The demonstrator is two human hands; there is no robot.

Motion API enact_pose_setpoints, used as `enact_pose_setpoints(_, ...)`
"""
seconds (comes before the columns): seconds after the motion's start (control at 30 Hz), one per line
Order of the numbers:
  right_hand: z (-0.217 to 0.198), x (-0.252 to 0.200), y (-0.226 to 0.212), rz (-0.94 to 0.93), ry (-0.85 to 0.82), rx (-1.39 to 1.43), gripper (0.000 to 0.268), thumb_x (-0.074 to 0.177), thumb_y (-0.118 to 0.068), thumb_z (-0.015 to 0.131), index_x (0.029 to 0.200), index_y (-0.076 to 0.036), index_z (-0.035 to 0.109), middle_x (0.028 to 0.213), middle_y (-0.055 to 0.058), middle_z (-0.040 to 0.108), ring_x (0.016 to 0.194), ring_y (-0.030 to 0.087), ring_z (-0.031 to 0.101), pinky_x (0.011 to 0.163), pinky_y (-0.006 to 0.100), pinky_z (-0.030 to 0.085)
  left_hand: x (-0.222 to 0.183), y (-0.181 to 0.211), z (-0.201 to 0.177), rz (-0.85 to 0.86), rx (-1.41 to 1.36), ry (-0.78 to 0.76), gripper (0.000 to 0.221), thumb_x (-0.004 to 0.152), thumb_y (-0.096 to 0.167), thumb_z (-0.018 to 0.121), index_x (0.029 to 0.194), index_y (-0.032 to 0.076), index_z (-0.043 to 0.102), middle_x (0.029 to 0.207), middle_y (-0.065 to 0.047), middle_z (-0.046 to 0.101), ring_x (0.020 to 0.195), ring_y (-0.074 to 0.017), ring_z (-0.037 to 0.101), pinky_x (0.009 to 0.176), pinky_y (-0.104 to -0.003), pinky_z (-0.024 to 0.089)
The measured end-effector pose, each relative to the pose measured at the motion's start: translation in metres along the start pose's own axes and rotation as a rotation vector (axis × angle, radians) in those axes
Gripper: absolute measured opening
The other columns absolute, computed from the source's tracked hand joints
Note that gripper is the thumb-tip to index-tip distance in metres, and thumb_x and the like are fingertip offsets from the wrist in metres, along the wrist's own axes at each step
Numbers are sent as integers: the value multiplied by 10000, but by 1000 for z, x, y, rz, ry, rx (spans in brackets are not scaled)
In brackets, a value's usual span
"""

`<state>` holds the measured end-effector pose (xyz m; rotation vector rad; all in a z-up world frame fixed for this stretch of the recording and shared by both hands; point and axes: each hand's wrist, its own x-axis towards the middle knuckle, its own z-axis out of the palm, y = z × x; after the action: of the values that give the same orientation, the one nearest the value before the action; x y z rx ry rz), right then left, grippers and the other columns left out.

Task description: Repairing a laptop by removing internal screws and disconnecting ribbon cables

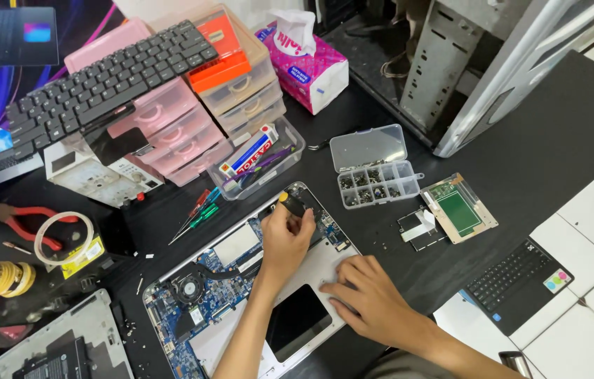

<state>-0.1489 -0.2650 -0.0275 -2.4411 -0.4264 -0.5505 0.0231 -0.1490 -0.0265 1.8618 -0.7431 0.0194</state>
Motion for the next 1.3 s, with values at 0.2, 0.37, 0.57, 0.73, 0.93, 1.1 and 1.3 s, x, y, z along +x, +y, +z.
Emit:
enact_pose_setpoints(0.2,0,0,0,-6,-2,-9,153,980,-176,635,1106,-107,688,906,60,504,967,279,530,783,407,396,0,5,-1,-27,-31,-10,296,943,137,673,739,109,459,524,43,416,466,-89,345,462,-316,321)
enact_pose_setpoints(0.37,-2,1,-2,-4,1,-3,148,982,-166,627,1108,-109,681,909,58,506,959,279,528,780,404,397,0,9,1,206,24,-42,311,946,97,682,743,80,447,621,-1,408,515,-115,364,477,-300,299)
enact_pose_setpoints(0.57,1,1,-2,-6,-7,-3,134,991,-176,620,1095,-112,676,900,52,498,951,274,525,792,401,395,-1,15,0,300,-46,-155,337,1000,165,626,749,62,427,713,-36,408,654,-164,376,585,-316,313)
enact_pose_setpoints(0.73,7,-2,2,21,163,172,165,933,-119,648,1092,-126,692,875,32,488,886,241,550,749,381,382,-2,11,-4,277,-55,-182,352,1017,260,606,749,71,478,694,-41,452,660,-178,421,622,-338,351)
enact_pose_setpoints(0.93,-19,38,16,198,466,209,233,971,-141,638,1187,-65,684,937,81,525,869,205,568,765,296,490,0,2,-2,186,-58,-199,403,965,350,674,746,90,458,678,-20,444,603,-155,402,572,-324,340)
enact_pose_setpoints(1.1,-31,88,33,44,371,197,421,876,-214,789,1248,-43,693,974,100,563,1079,359,646,940,486,514,0,-16,2,229,-172,-160,342,936,313,697,770,56,544,641,-147,535,601,-314,616,550,-371,469)
enact_pose_setpoints(1.3,-17,100,46,-20,399,204,116,901,-114,768,993,-43,762,897,69,572,1014,328,695,909,437,552,1,-9,3,253,-164,-93,291,885,210,727,715,60,544,604,-126,517,564,-336,587,536,-371,463)
